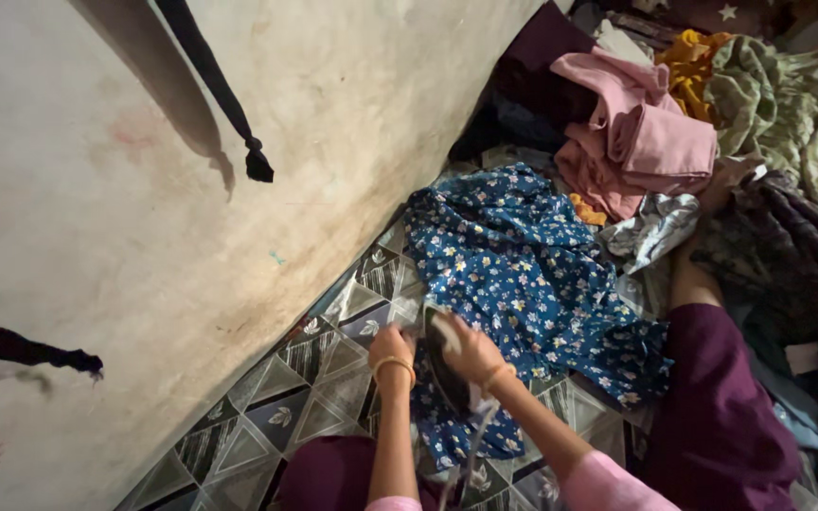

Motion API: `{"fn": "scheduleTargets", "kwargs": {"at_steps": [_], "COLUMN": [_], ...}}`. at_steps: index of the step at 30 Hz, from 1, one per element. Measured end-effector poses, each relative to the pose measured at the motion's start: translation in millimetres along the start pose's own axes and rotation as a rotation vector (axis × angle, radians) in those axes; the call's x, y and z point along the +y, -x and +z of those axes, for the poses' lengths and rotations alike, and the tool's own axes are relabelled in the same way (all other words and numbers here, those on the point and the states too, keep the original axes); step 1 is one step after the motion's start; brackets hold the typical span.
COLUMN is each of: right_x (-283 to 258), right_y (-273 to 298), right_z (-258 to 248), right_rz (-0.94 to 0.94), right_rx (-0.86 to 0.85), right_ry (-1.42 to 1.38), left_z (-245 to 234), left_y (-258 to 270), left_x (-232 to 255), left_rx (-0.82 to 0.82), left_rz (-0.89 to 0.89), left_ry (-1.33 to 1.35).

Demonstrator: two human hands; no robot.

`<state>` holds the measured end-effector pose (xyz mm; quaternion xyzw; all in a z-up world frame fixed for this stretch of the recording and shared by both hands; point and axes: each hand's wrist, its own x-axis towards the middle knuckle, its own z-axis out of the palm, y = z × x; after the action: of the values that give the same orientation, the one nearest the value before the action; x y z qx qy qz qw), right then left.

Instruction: The person irons a patterned cloth on the floor using a handheld iron. They then switch to a blue floral dress, smoothing and ironing it in sections.

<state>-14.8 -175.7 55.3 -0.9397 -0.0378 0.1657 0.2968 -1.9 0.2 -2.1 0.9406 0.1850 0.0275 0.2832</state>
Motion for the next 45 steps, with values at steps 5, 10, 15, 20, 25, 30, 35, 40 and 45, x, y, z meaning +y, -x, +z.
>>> {"fn": "scheduleTargets", "kwargs": {"at_steps": [5,10,15,20,25,30,35,40,45], "right_x": [15,11,-7,9,23,-2,-23,-3,30], "right_y": [68,60,15,39,103,66,3,40,94], "right_z": [5,-1,-1,5,14,15,7,12,9], "right_rz": [-0.369,-0.226,-0.307,-0.423,-0.539,-0.082,0.004,0.058,0.022], "right_rx": [0.015,-0.031,0.108,-0.093,0.066,0.100,0.314,0.250,0.189], "right_ry": [-0.075,-0.068,-0.127,0.027,0.047,0.037,-0.032,-0.016,0.002], "left_z": [-13,-20,-15,2,-1,-1,19,15,6], "left_y": [0,-1,5,-4,-14,-11,-8,12,27], "left_x": [9,13,7,-6,-2,-4,-26,-37,-34], "left_rx": [-0.008,-0.038,0.007,-0.007,0.002,-0.074,0.035,-0.180,-0.564], "left_rz": [0.001,-0.007,0.013,0.017,0.017,-0.025,0.051,-0.131,-0.053], "left_ry": [0.073,0.064,0.095,0.050,0.046,0.039,0.016,-0.066,-0.116]}}
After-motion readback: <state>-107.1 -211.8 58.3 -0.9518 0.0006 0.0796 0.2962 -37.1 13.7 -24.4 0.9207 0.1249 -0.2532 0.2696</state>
